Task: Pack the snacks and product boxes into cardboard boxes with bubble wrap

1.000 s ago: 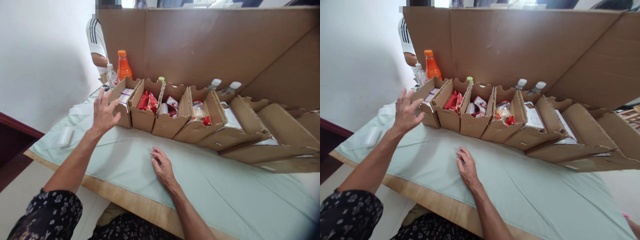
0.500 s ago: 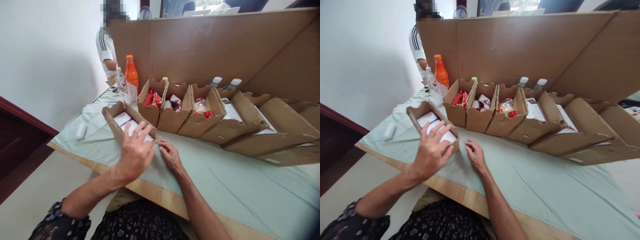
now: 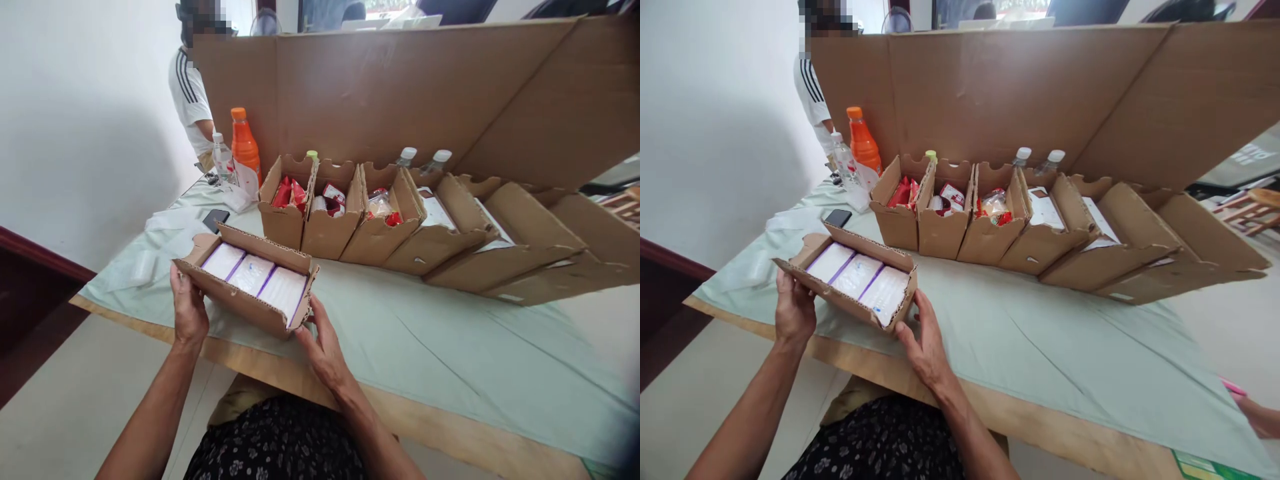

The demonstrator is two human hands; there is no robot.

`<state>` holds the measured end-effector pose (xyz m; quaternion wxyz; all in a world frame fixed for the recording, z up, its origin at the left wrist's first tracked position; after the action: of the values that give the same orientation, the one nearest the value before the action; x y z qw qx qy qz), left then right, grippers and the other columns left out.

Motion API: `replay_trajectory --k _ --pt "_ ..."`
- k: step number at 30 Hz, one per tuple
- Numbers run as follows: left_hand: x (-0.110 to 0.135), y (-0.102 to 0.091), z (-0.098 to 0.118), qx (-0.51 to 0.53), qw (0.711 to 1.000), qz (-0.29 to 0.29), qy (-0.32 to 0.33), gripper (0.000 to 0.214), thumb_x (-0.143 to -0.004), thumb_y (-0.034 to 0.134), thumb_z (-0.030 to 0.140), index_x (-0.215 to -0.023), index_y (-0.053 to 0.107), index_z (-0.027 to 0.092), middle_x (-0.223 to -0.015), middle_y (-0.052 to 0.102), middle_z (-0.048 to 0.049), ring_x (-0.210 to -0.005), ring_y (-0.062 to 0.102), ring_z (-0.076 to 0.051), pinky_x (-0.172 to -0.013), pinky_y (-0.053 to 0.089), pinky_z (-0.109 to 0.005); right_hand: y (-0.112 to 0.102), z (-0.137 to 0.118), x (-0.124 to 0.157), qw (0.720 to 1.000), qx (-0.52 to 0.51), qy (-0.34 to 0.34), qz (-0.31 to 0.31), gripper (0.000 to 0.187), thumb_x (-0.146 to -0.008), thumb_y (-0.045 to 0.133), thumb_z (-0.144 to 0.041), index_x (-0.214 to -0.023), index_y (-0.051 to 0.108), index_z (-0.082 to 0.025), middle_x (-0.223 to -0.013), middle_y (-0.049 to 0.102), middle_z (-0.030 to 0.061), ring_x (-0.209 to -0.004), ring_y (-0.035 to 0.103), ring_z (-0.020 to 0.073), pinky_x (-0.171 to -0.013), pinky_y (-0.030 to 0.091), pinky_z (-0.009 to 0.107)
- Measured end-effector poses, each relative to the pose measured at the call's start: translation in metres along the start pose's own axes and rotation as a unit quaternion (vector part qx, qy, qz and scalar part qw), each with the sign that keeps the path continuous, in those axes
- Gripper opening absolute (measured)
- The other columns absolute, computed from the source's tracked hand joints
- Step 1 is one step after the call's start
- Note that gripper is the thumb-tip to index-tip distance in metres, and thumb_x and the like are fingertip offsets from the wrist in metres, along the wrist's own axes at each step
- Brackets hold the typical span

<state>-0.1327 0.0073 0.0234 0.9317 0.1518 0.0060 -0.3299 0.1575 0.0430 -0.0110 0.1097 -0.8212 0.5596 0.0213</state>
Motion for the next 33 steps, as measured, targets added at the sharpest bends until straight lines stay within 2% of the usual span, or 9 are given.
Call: replay_trajectory --k 4,9,14,19,24,26,28,31,33 --pt "0.031 0.022 -0.013 0.038 0.999 0.036 -0.013 0.076 -0.088 0.07 0.05 -0.156 0.04 0.037 -0.153 0.057 -0.0014 -0.131 0.06 -0.018 -0.095 0.049 -0.023 -0.018 -0.001 0.0 0.998 -0.026 -0.019 0.054 0.062 -0.101 0.052 -0.057 -0.155 0.049 -0.026 -0.16 0.05 0.0098 -0.145 0.048 0.0337 -0.12 0.041 0.052" --pt "0.058 0.091 -0.028 0.053 0.995 -0.089 -0.014 0.095 -0.093 0.066 0.048 -0.167 0.008 0.032 -0.147 0.061 -0.0089 -0.133 0.06 -0.021 -0.114 0.043 -0.034 -0.092 0.011 -0.015 0.979 -0.03 -0.052 0.197 0.057 -0.104 0.044 -0.058 -0.151 0.055 -0.027 -0.157 0.055 0.0066 -0.151 0.042 0.0287 -0.128 0.026 0.053" --pt "0.073 0.158 -0.026 -0.045 0.965 -0.237 0.101 0.107 -0.092 0.069 0.039 -0.167 -0.007 0.028 -0.162 0.044 -0.0167 -0.148 0.047 -0.028 -0.125 0.033 -0.047 -0.14 0.015 -0.033 0.947 -0.105 -0.078 0.293 0.057 -0.097 0.049 -0.064 -0.135 0.066 -0.024 -0.14 0.065 0.0085 -0.14 0.053 0.0263 -0.124 0.031 0.048" --pt "0.078 0.168 -0.022 -0.191 0.909 -0.268 0.255 0.099 -0.091 0.067 0.038 -0.167 0.005 0.026 -0.163 0.043 -0.0195 -0.152 0.042 -0.036 -0.127 0.025 -0.061 -0.152 0.016 -0.036 0.943 -0.009 -0.046 0.33 0.06 -0.086 0.065 -0.063 -0.128 0.064 -0.02 -0.12 0.068 0.0091 -0.121 0.06 0.0284 -0.116 0.037 0.051" --pt "0.054 0.12 -0.031 -0.311 0.869 -0.272 0.273 0.086 -0.093 0.063 0.042 -0.164 0.019 0.022 -0.158 0.05 -0.02 -0.15 0.045 -0.035 -0.125 0.029 -0.059 -0.16 0.026 -0.031 0.944 0.072 0.01 0.322 0.055 -0.081 0.07 -0.061 -0.118 0.063 -0.02 -0.111 0.065 0.0075 -0.11 0.058 0.0285 -0.107 0.041 0.049" --pt "0.023 0.077 -0.033 -0.421 0.854 -0.201 0.232 0.077 -0.089 0.067 0.041 -0.156 0.038 0.019 -0.157 0.051 -0.0203 -0.15 0.044 -0.035 -0.125 0.03 -0.056 -0.161 0.031 -0.023 0.936 0.1 0.035 0.337 0.053 -0.082 0.067 -0.06 -0.115 0.064 -0.02 -0.108 0.065 0.0076 -0.107 0.059 0.0295 -0.104 0.042 0.05" --pt "-0.016 0.021 -0.028 -0.542 0.824 -0.073 0.149 0.069 -0.08 0.073 0.036 -0.144 0.053 0.018 -0.156 0.053 -0.0189 -0.152 0.04 -0.037 -0.125 0.029 -0.053 -0.16 0.038 -0.015 0.929 0.126 0.076 0.339 0.053 -0.083 0.065 -0.059 -0.118 0.064 -0.019 -0.109 0.065 0.0078 -0.107 0.059 0.0304 -0.104 0.042 0.052" --pt "-0.067 -0.052 -0.007 -0.577 0.808 0.054 0.104 0.066 -0.079 0.07 0.029 -0.141 0.055 0.009 -0.163 0.039 -0.0287 -0.158 0.022 -0.046 -0.126 0.016 -0.065 -0.156 0.044 -0.007 0.926 0.153 0.118 0.323 0.055 -0.083 0.064 -0.058 -0.122 0.064 -0.018 -0.112 0.066 0.0081 -0.111 0.06 0.0311 -0.107 0.04 0.053" --pt "-0.094 -0.087 0.006 -0.577 0.805 0.107 0.087 0.063 -0.078 0.071 0.028 -0.135 0.059 0.005 -0.163 0.036 -0.0319 -0.158 0.018 -0.049 -0.125 0.012 -0.067 -0.155 0.045 -0.007 0.923 0.181 0.126 0.315 0.057 -0.08 0.063 -0.06 -0.118 0.065 -0.018 -0.108 0.066 0.0079 -0.108 0.061 0.031 -0.104 0.042 0.052"
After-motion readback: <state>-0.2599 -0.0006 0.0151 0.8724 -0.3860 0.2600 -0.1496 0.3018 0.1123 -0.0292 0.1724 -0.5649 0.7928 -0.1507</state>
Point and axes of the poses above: each hand's wrist, its own x-axis away from the middle knuckle, its own y-axis out of the palm, z = x × y, the point moved 5 cm from there along -x, towards the middle knuckle
